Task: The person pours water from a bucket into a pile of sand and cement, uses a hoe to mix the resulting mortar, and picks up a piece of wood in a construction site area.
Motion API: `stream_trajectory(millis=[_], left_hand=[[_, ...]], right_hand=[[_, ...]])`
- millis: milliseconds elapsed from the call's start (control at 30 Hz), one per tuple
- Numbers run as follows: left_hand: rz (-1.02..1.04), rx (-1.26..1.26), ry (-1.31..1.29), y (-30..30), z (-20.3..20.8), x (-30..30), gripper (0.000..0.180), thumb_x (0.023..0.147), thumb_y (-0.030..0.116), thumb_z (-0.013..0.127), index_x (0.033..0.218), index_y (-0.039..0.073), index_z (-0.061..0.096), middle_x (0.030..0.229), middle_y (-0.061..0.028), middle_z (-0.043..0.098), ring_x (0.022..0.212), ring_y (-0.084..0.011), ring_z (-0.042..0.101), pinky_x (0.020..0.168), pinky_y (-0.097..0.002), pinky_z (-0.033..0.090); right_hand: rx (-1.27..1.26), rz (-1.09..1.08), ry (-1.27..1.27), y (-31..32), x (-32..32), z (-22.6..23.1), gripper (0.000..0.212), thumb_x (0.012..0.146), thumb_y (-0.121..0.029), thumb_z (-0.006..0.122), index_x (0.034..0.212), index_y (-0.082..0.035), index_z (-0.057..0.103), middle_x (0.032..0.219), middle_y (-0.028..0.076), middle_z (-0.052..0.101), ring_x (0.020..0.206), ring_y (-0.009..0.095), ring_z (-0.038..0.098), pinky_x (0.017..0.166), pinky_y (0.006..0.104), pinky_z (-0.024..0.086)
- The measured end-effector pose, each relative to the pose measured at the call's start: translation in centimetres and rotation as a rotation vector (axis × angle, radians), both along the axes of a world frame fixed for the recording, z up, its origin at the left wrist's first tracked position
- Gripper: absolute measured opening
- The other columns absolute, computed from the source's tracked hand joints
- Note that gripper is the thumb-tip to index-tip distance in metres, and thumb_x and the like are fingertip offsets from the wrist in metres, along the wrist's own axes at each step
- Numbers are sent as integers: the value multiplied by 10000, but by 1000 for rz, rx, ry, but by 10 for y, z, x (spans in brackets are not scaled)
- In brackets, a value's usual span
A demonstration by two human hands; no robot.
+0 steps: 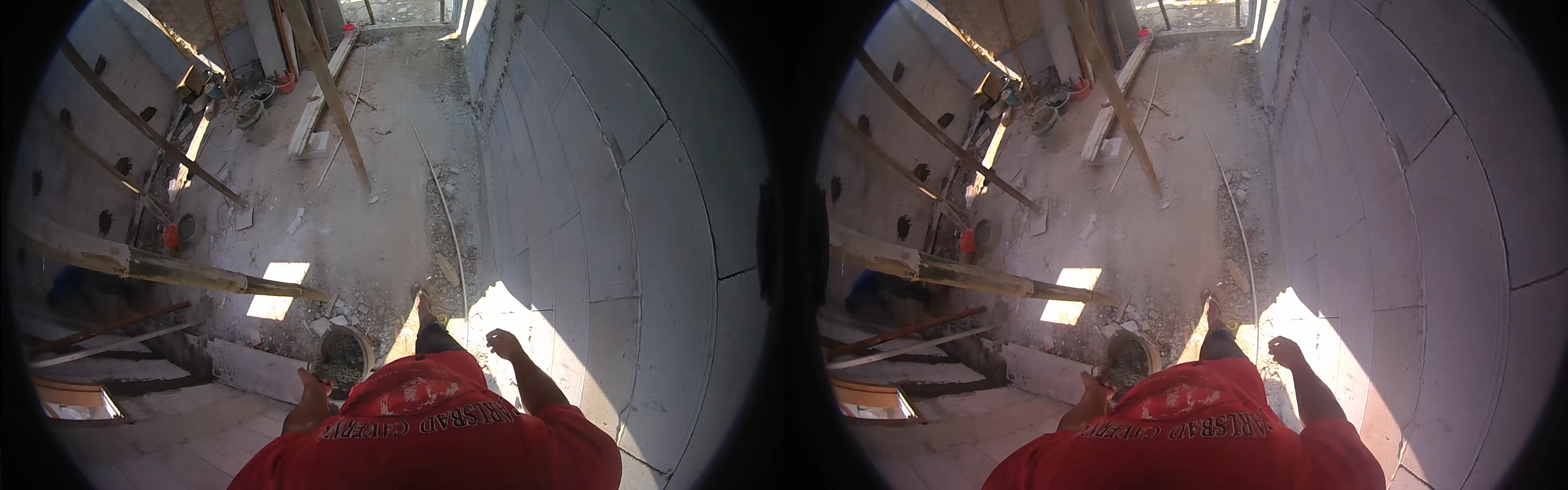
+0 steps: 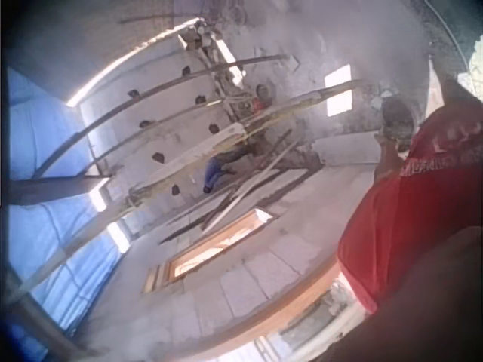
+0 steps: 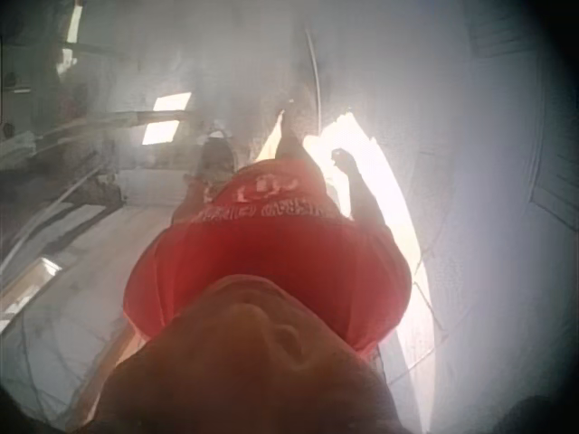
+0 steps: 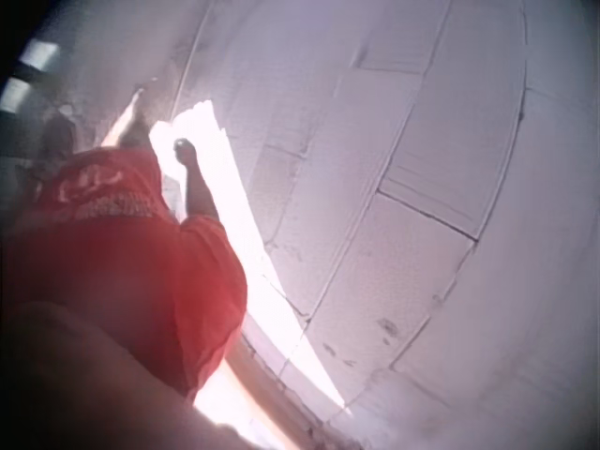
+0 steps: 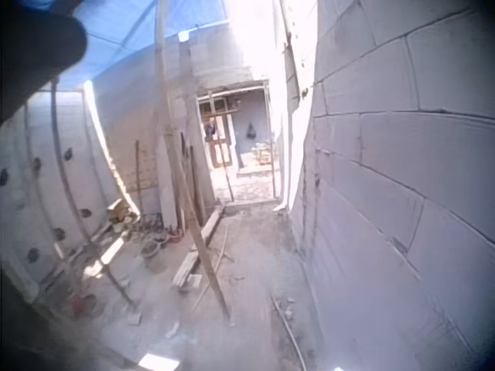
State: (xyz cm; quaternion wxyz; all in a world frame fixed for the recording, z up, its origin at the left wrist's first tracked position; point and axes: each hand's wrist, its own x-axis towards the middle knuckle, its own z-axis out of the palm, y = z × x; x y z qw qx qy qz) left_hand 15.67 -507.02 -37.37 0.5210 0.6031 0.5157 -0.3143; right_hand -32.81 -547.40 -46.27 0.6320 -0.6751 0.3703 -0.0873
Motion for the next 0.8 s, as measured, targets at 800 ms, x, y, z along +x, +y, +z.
stream_trajectory(millis=[800], left_hand=[[-252,-507,-96,-732,-96,372,615,870,730,311,1010,198,586,809,2,552,534,-184,388,560,-399,368]], right_hand=[[-213,-133,417,-805,519,98,338,928,-347,599,917,-14,650,652,124,652,544,202,655,585,356,535]])
